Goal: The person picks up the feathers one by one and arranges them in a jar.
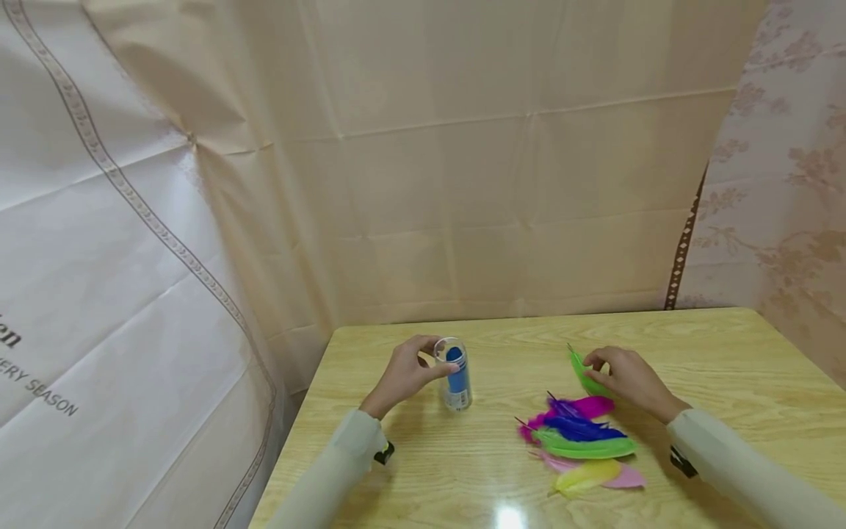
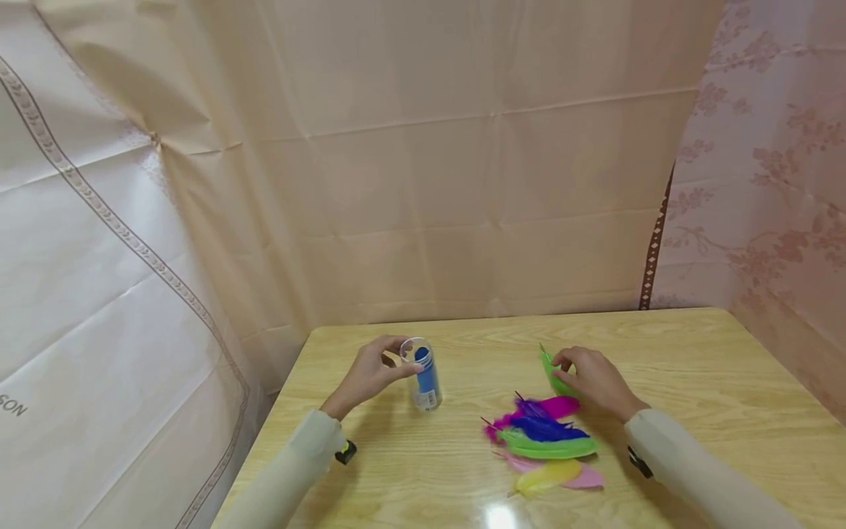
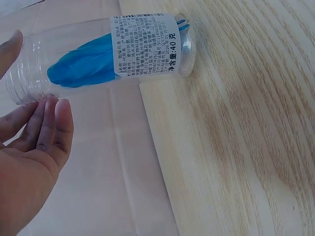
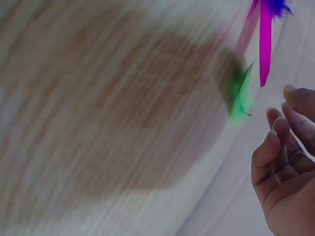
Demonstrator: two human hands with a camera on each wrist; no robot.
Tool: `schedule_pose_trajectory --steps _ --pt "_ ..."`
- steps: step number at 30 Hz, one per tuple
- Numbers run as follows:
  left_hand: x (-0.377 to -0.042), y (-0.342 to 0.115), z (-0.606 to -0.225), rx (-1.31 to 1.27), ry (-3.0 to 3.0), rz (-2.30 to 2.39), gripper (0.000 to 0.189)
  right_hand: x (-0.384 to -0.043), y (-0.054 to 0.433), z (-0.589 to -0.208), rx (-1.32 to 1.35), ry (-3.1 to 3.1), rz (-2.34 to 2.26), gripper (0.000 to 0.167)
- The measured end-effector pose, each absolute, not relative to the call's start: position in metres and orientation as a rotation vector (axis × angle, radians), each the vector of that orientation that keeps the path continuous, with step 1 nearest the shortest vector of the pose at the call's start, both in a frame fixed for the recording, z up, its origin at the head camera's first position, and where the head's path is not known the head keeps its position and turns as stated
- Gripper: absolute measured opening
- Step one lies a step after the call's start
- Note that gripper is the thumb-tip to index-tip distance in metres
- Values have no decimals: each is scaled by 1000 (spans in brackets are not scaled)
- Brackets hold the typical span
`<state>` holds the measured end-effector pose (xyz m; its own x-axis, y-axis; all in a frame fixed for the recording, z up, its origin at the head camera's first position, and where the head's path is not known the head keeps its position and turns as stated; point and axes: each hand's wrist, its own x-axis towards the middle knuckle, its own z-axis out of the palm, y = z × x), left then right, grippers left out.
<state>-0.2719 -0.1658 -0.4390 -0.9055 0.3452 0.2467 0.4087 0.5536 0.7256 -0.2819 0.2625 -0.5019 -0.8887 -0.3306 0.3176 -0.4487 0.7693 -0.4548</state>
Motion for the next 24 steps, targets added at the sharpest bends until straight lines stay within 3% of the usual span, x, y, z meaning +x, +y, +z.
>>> schedule_pose_trajectory --steps 24 --pt "-272 -167 -438 -688 -2694 -1294 60 -273 270 -513 436 -2947 782 34"
